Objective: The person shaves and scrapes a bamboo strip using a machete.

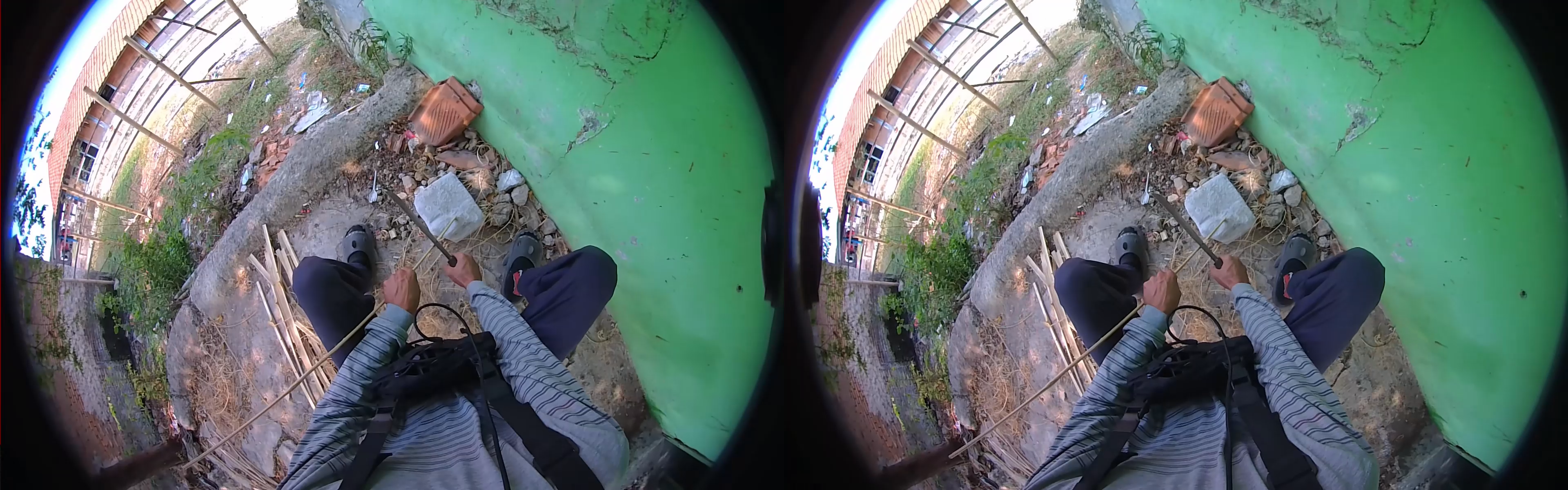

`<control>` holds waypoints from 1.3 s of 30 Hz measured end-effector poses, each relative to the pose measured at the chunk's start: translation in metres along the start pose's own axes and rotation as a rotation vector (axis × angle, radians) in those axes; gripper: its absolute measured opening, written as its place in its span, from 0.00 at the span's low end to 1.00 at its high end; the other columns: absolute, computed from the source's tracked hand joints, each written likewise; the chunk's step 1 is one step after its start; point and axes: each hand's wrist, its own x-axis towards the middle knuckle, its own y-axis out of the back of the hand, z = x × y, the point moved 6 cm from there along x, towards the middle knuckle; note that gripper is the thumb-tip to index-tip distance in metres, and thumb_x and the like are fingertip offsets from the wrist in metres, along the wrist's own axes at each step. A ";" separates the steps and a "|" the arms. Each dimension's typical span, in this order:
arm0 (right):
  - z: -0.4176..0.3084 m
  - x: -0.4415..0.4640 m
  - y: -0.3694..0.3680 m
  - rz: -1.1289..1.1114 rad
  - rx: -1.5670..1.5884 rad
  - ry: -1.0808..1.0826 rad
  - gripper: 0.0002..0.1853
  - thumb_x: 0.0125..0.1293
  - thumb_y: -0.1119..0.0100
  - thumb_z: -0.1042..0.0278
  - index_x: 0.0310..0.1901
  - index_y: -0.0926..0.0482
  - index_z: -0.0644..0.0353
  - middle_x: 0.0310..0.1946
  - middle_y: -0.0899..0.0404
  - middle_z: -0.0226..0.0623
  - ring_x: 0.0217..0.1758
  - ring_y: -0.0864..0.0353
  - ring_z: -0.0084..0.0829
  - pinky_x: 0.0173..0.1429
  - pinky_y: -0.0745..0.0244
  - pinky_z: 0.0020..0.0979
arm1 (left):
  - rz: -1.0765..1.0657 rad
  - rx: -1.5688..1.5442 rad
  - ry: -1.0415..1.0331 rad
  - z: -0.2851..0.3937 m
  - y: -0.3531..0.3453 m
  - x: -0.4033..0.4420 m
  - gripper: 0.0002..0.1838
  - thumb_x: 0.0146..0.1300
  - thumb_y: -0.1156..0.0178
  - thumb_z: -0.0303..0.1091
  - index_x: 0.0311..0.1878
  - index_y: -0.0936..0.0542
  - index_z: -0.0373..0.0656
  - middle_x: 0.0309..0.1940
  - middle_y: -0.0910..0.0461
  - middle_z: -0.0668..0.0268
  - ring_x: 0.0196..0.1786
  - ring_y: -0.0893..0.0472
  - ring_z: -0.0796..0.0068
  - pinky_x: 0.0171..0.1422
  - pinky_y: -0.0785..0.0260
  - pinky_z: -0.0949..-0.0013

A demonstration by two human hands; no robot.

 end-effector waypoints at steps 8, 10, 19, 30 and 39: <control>-0.029 -0.003 -0.011 -0.014 -0.004 0.259 0.16 0.54 0.34 0.54 0.32 0.16 0.61 0.28 0.17 0.50 0.36 0.15 0.53 0.41 0.20 0.49 | 0.010 -0.035 0.034 -0.006 0.008 0.002 0.08 0.59 0.40 0.31 0.34 0.17 0.36 0.31 0.15 0.46 0.33 0.13 0.44 0.37 0.21 0.45; -0.015 0.002 -0.009 -0.031 -0.049 0.169 0.13 0.57 0.36 0.54 0.34 0.14 0.55 0.33 0.14 0.50 0.39 0.13 0.54 0.47 0.18 0.51 | 0.017 -0.034 0.014 -0.005 0.003 0.000 0.08 0.59 0.40 0.31 0.33 0.17 0.35 0.30 0.15 0.45 0.33 0.13 0.44 0.37 0.21 0.45; -0.003 0.007 -0.001 -0.020 -0.029 0.013 0.16 0.57 0.35 0.55 0.34 0.15 0.62 0.32 0.15 0.52 0.38 0.15 0.56 0.45 0.21 0.51 | 0.020 -0.003 -0.009 0.002 0.008 -0.002 0.08 0.62 0.43 0.26 0.30 0.17 0.34 0.28 0.15 0.46 0.31 0.12 0.46 0.34 0.20 0.50; -0.001 0.018 -0.005 -0.020 -0.140 -0.004 0.16 0.55 0.35 0.53 0.38 0.12 0.56 0.34 0.13 0.50 0.41 0.13 0.53 0.48 0.18 0.49 | -0.010 -0.015 0.027 -0.003 -0.001 0.003 0.08 0.60 0.41 0.29 0.30 0.17 0.35 0.27 0.15 0.45 0.32 0.12 0.46 0.35 0.20 0.48; -0.013 0.003 0.006 -0.002 -0.120 0.117 0.15 0.58 0.36 0.54 0.36 0.14 0.57 0.34 0.14 0.51 0.40 0.14 0.56 0.47 0.19 0.52 | -0.041 -0.037 0.003 0.003 0.010 -0.001 0.08 0.62 0.42 0.27 0.31 0.16 0.34 0.29 0.14 0.45 0.34 0.11 0.45 0.37 0.19 0.48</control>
